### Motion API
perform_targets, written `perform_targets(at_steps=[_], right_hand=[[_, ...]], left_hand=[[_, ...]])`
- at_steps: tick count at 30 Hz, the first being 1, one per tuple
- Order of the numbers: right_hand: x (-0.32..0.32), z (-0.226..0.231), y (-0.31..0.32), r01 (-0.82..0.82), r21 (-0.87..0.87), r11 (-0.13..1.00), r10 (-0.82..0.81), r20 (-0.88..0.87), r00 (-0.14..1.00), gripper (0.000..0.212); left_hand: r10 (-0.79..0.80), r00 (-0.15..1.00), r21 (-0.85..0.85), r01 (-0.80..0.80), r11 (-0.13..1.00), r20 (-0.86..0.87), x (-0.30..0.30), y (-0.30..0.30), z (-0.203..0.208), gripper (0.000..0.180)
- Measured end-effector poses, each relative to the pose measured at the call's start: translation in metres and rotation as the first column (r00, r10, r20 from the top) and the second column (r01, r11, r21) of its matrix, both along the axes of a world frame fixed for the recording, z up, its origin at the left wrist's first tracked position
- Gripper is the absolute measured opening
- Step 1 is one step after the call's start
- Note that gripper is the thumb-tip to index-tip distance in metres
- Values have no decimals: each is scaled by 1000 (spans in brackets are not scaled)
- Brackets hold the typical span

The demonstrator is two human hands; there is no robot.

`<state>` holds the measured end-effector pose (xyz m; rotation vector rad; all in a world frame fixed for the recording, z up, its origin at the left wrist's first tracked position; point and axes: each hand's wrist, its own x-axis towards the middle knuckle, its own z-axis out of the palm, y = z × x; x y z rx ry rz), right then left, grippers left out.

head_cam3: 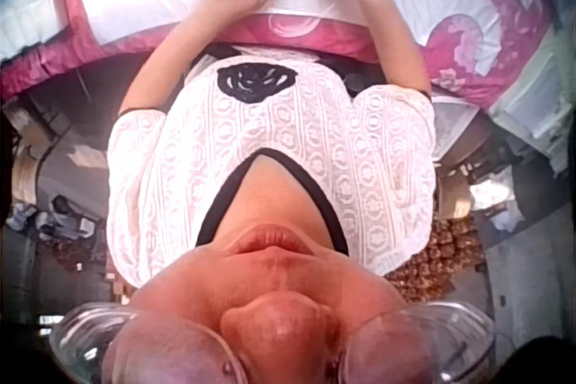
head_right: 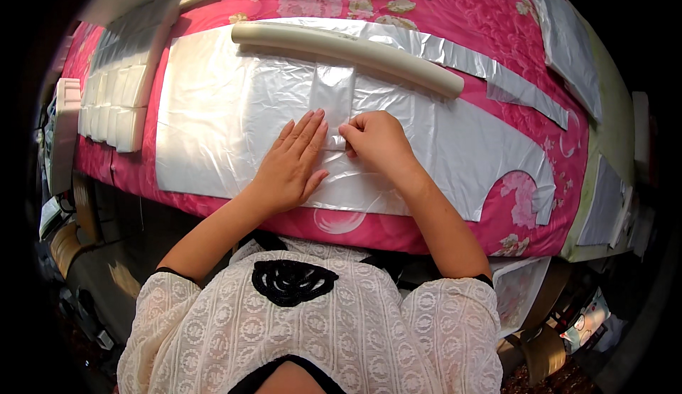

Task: The person wraps small rectangular items with clear plastic film on a pink floral bedsheet. They unroll the film, place an item on it, fold the film around the item, and set the wrapped item aside. The process repeats with multiple items.

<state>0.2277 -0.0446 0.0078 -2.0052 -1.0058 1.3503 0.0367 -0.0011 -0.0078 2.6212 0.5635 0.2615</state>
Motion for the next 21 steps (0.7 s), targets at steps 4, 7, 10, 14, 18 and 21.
perform_targets(at_steps=[4, 7, 10, 14, 18, 21], right_hand=[[-9, 5, -5, 22, 56, 998, -29, 125, 992, 21], [-23, 11, -15, -146, 336, 931, -57, 527, 848, 35], [-19, -10, -21, -581, 486, 653, -106, 818, 566, 48], [-3, -23, -11, -690, 440, 574, 109, 795, 597, 45], [7, -14, -6, -680, 459, 571, 174, 742, 647, 41], [13, -12, -2, -665, 492, 562, 206, 696, 688, 42]], left_hand=[[45, 994, 52, -40, 998, -101, 1, -7, -10, 73], [63, 992, 64, -56, 996, -109, 2, -8, -10, 74], [65, 994, 81, -58, 995, -88, 2, -7, -10, 71], [16, 999, 135, -22, 991, 43, -2, 6, -13, 53], [-46, 973, 229, -8, 974, 227, -2, 17, -9, 23], [-62, 974, 238, 8, 971, 218, -1, 23, -10, 15]])
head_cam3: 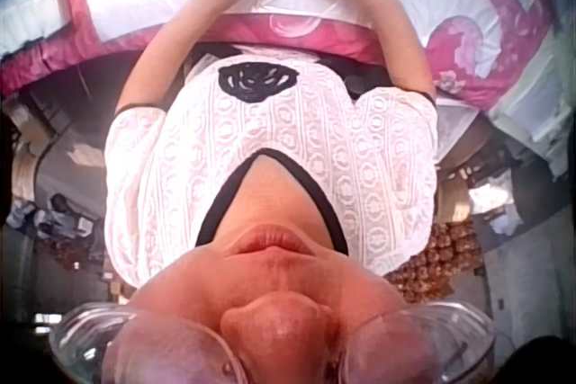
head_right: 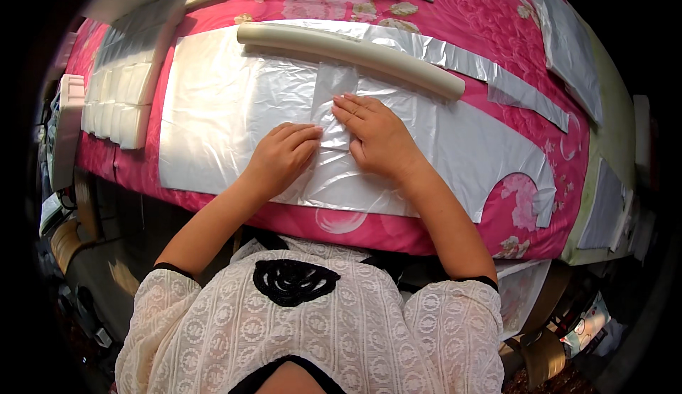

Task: The person wraps small rectangular items with clear plastic film on a pink floral bedsheet. They unroll the film, place an item on it, fold the film around the item, and set the wrapped item aside. The process repeats with multiple items.

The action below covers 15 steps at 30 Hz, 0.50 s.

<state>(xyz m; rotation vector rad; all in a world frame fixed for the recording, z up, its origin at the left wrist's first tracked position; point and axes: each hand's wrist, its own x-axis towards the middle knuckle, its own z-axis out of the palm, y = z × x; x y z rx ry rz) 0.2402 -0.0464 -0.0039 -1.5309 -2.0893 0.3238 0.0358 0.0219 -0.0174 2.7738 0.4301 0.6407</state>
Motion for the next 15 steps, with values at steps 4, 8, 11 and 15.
perform_targets(at_steps=[4, 8, 11, 15], right_hand=[[1, -2, 1, 5, 70, 998, -4, -17, 1000, 41], [-19, -3, -26, -15, 148, 989, 23, -51, 998, 31], [-33, -1, -47, -35, 116, 993, 46, -91, 995, 30], [-34, -5, -48, -3, 96, 995, 18, -149, 989, 25]], left_hand=[[3, 997, -298, -24, 954, -73, 0, -3, 12, 12], [-223, 971, -232, 237, 943, 87, -19, -16, 17, 26], [-248, 969, -173, 241, 955, -20, -28, -23, 25, 45], [-173, 984, -189, 161, 969, -49, -32, -26, 10, 42]])
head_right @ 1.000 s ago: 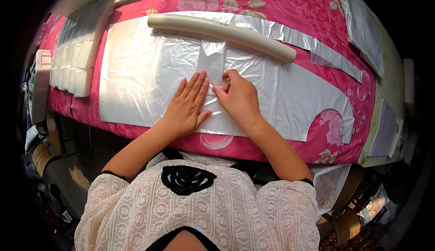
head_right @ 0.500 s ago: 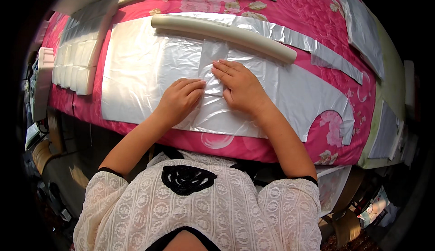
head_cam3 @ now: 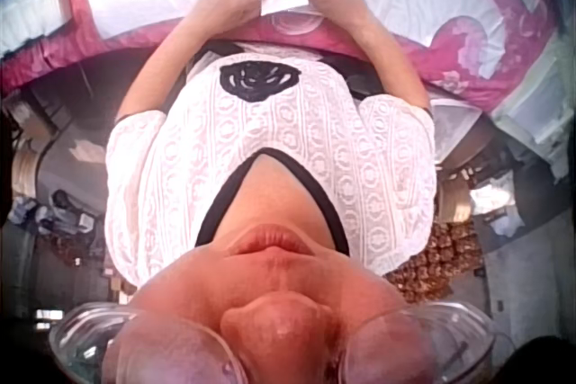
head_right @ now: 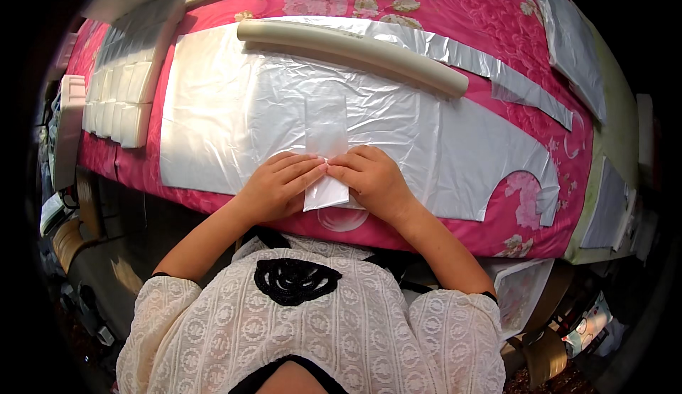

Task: The person wraps small rectangular items with clear plastic film on a pink floral bedsheet. They unroll the film, place an item on it, fold the film around the item, and set the wrapped item aside. The process repeats with multiple items.

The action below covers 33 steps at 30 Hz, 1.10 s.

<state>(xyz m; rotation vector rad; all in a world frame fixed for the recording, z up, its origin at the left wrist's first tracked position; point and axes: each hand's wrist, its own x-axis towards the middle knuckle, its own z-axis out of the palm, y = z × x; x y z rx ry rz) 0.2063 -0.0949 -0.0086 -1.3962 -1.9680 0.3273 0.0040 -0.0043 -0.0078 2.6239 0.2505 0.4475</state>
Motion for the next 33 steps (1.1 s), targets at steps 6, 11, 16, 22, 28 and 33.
perform_targets(at_steps=[6, 11, 16, 22, 28, 33], right_hand=[[6, 10, 13, 210, -472, 856, -343, -217, 914, 14], [6, 22, 39, 268, -669, 693, -434, -91, 896, 25], [5, 26, 45, 318, -664, 677, -414, 13, 910, 28], [6, 18, 48, 314, -562, 765, -366, 21, 930, 30], [12, 27, 62, 239, -792, 562, -388, 4, 922, 35], [12, 29, 65, 219, -815, 537, -401, -19, 916, 36]], left_hand=[[262, 964, -362, -263, 894, -55, 10, -1, 5, 41], [547, 827, -619, -500, 606, -133, 26, 5, 4, 54], [526, 803, -620, -570, 540, -281, 34, 18, 15, 69], [517, 805, -637, -566, 524, -290, 32, 23, 12, 73], [543, 780, -539, -615, 576, -310, 32, 19, 26, 75], [417, 908, 22, -418, 908, 39, 31, 18, 7, 77]])
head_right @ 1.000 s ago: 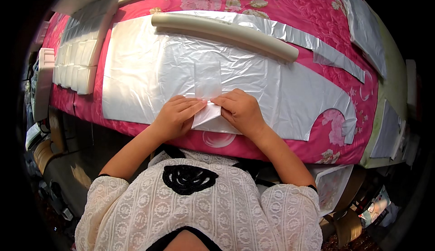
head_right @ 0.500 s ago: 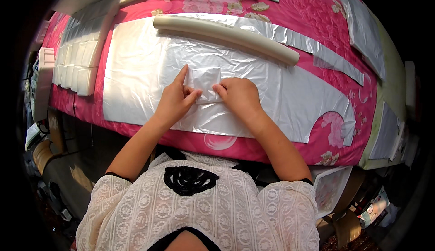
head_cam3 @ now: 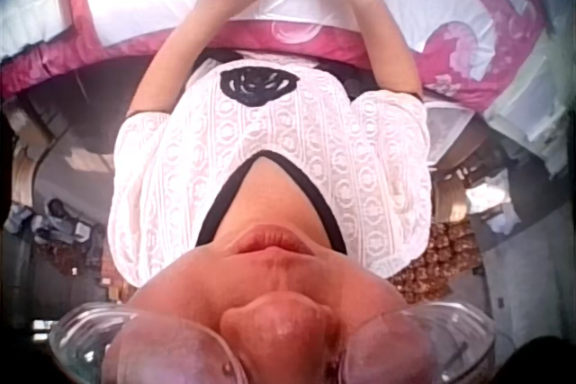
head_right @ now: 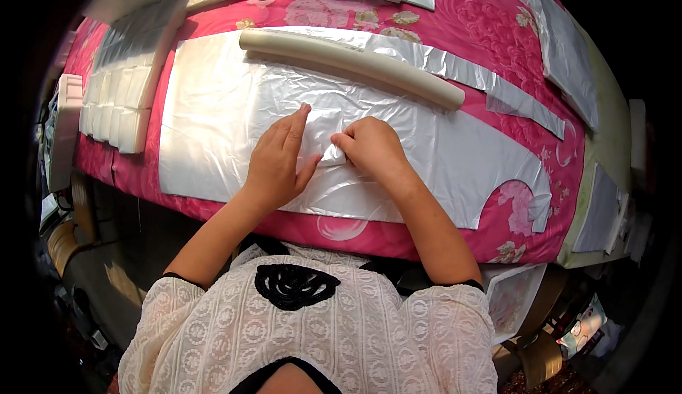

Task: The person wraps small rectangular items with clear plastic film on a pink floral bedsheet. They unroll the film, place an item on it, fold the film around the item, and set the wrapped item aside. The process repeats with multiple items.

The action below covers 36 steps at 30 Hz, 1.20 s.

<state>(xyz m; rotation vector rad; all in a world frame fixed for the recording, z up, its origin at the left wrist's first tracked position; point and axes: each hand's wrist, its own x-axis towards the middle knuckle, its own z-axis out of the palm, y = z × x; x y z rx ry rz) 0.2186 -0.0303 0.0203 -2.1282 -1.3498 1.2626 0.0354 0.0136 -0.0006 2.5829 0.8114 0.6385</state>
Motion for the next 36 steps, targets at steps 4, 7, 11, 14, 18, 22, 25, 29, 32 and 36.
perform_targets(at_steps=[4, 7, 11, 14, 18, 22, 25, 29, 32, 36], right_hand=[[1, -2, 0, 7, 16, 1000, -6, -18, 1000, 35], [-2, -3, -2, 40, 32, 999, -40, -2, 999, 33], [-5, -4, -9, -8, 131, 991, -12, 152, 988, 27], [-14, 2, -23, -14, 187, 982, -39, 275, 961, 24], [-10, 11, -33, -153, 115, 981, 80, 479, 874, 26], [-19, 1, -17, -361, 483, 797, 74, 516, 853, 43], [-36, -28, -3, -482, 551, 682, 148, 541, 828, 55], [-86, -41, -6, -494, 507, 707, 283, 438, 854, 61], [-141, -40, -29, -461, 537, 707, 396, 240, 886, 62], [-185, -40, -54, -488, 592, 642, 562, 69, 824, 57]], left_hand=[[-97, 981, -33, 93, 995, -169, 16, -10, -11, 86], [-74, 979, -50, 65, 997, -190, 18, -10, -24, 97], [-111, 971, -60, 101, 993, -211, 17, -8, -28, 107], [-101, 969, -38, 95, 995, -226, 16, -9, -26, 108], [-90, 982, -58, 81, 995, -165, 9, -8, -17, 102], [-26, 971, -543, 154, 825, 236, -41, -23, 1, 58], [176, 957, -946, 179, 271, 232, -90, -52, 9, 15], [282, 935, -976, -204, -76, -217, -147, -85, -7, 19], [536, 808, -951, -90, -297, -244, -168, -104, -22, 28], [570, 811, -988, -156, -6, -131, -174, -103, -32, 19]])
